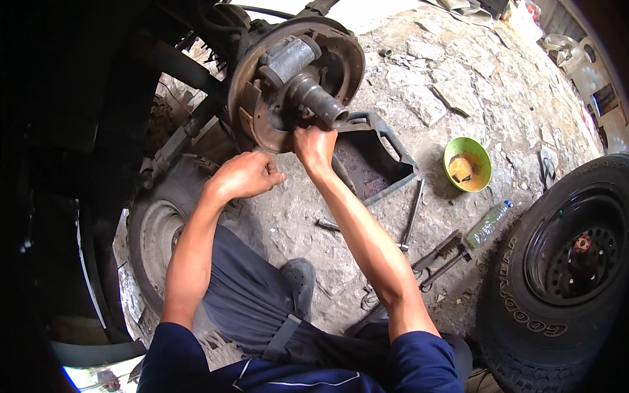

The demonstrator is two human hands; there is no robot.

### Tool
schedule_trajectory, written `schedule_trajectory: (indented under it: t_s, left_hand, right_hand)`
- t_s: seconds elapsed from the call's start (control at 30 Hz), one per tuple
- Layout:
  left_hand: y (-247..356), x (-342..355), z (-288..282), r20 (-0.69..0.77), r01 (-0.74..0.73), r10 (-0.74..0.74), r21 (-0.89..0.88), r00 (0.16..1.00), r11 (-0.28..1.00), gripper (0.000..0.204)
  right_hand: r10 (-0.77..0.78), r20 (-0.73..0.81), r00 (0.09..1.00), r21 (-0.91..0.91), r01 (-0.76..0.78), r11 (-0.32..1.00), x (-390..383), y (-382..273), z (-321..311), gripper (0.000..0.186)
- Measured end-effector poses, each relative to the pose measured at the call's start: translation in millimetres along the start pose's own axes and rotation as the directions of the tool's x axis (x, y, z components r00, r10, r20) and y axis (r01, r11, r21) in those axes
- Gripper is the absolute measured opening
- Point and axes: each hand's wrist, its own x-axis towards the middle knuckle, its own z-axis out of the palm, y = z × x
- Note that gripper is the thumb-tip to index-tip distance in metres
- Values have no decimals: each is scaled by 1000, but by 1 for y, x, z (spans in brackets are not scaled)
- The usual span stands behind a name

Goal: The person is using a socket wrench and a metal rod to disassemble and work on a vehicle brake hub assembly while sitting on the ground.

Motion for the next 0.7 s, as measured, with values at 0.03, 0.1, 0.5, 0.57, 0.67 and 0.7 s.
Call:
schedule_trajectory:
  t_s: [0.03,0.1,0.5,0.57,0.67,0.7]
  left_hand:
    - [2,0,0,-20,22,-23,-7,1000,1000,38]
    - [6,-2,3,-97,76,-74,19,993,997,40]
    - [29,-20,14,-191,150,-129,99,973,984,43]
    - [33,-18,14,-173,145,-125,113,977,983,44]
    - [39,-15,12,-152,123,-108,91,982,988,44]
    - [40,-11,15,-147,108,-94,88,985,990,44]
  right_hand:
    - [-117,-69,991,-48,114,992,3,4,4,30]
    - [-61,-72,996,17,63,998,8,11,12,28]
    - [136,240,961,203,-186,961,22,14,15,38]
    - [53,173,983,133,-77,988,28,24,21,40]
    - [-122,25,992,207,114,972,34,38,30,29]
    - [-40,69,997,260,21,965,39,42,29,27]
